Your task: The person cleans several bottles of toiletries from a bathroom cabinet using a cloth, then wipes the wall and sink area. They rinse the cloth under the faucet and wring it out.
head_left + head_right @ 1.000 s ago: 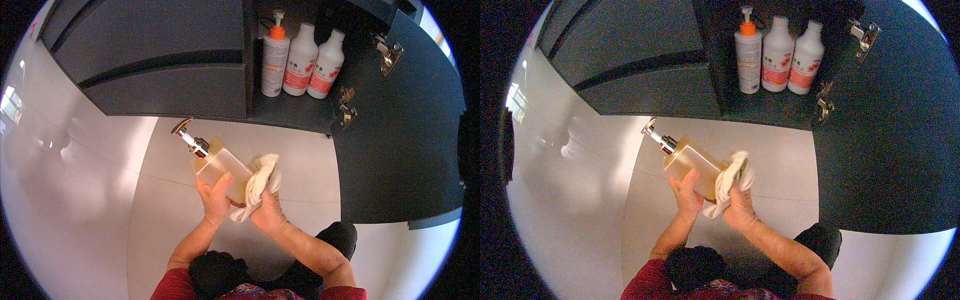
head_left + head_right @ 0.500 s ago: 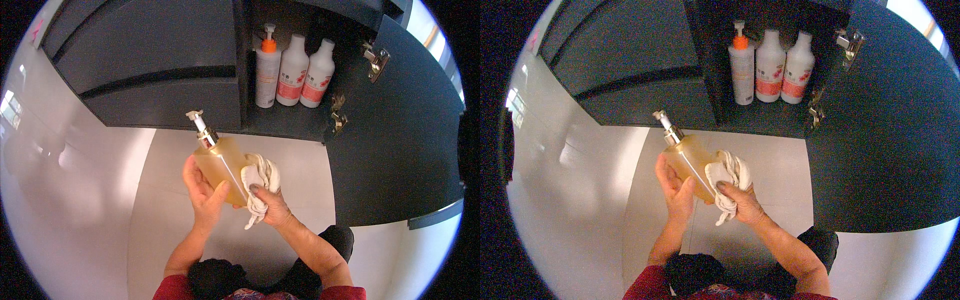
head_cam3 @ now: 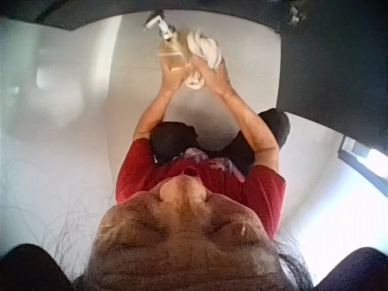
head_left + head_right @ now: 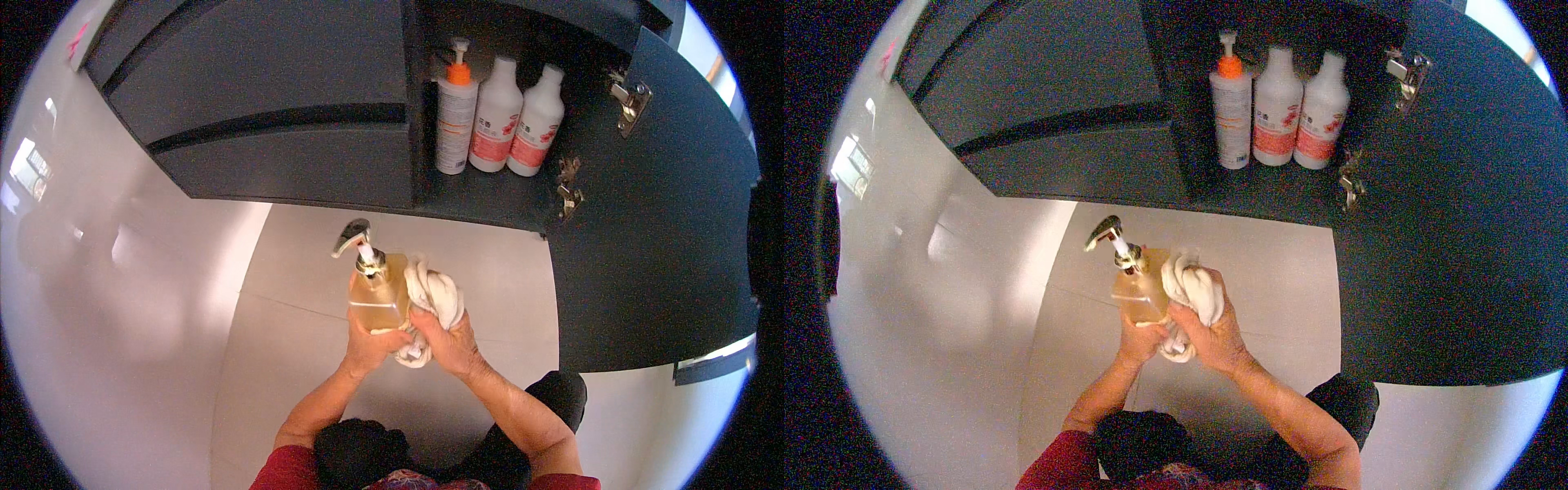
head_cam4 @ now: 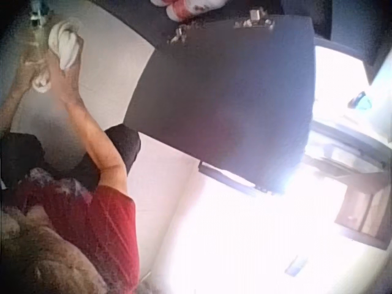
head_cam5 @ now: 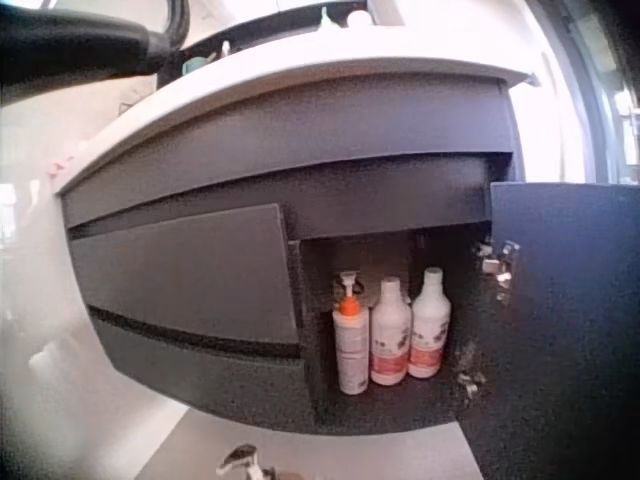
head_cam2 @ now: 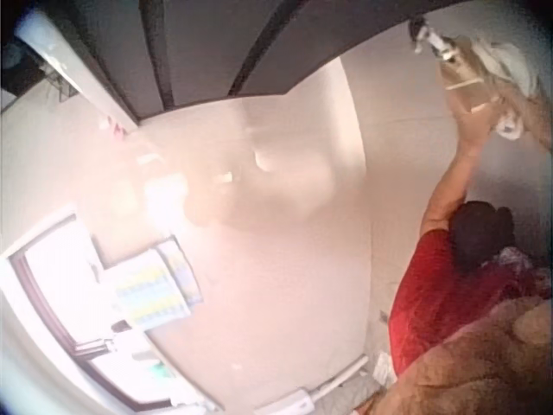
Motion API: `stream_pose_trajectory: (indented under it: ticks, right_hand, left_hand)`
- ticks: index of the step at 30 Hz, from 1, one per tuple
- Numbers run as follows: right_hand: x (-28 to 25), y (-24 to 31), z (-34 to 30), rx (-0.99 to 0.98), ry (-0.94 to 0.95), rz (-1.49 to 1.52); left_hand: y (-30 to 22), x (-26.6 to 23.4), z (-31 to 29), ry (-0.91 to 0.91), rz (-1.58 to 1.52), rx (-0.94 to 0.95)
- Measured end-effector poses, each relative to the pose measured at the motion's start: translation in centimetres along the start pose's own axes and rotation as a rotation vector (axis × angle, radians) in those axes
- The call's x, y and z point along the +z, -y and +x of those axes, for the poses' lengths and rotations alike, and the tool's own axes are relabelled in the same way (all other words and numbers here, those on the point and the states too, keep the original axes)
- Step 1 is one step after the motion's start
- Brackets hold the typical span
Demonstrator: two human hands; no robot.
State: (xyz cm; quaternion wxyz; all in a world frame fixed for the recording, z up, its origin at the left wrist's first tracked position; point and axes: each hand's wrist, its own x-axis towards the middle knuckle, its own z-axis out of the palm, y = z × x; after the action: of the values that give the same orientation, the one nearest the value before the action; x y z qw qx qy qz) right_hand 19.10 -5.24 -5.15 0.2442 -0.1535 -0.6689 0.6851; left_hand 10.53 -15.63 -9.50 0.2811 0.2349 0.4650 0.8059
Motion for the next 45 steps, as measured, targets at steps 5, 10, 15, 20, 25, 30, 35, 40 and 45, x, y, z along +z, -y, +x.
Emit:
stream_pose_trajectory:
  ticks: [5,10,15,20,25,30,35,40,45]
  right_hand:
    - [-1.3,2.3,1.8,0.181,-0.014,-0.050]
    - [-3.0,4.3,2.3,0.456,0.186,0.126]
    - [-1.2,2.9,1.2,0.062,0.074,0.003]
    - [-0.2,1.1,-0.3,-0.368,-0.069,-0.288]
    - [0.1,0.7,-2.2,-0.696,0.091,-0.852]
    - [0.0,1.3,-3.2,-0.566,0.453,-0.720]
    - [-2.9,4.5,-0.2,0.053,0.040,-0.188]
    - [-1.8,4.9,-0.5,-0.539,0.178,-0.747]
    - [-1.5,2.6,-0.9,-0.381,0.095,-0.689]
  left_hand:
    - [0.3,0.7,-0.7,0.190,0.185,0.101]
    - [0.6,0.7,-1.3,0.269,0.142,0.023]
    - [0.4,0.9,-1.9,0.119,0.031,-0.024]
    - [0.2,1.6,-2.1,0.066,0.062,0.057]
    - [2.6,-0.3,-1.9,0.041,-0.351,-0.136]
    - [0.9,-2.1,-1.7,0.108,-0.755,-0.279]
    - [1.5,-2.2,-2.1,-0.222,-0.274,-0.162]
    - [1.9,0.1,-1.3,0.053,0.366,0.134]
    - [0.9,1.7,-1.5,0.087,0.391,0.111]
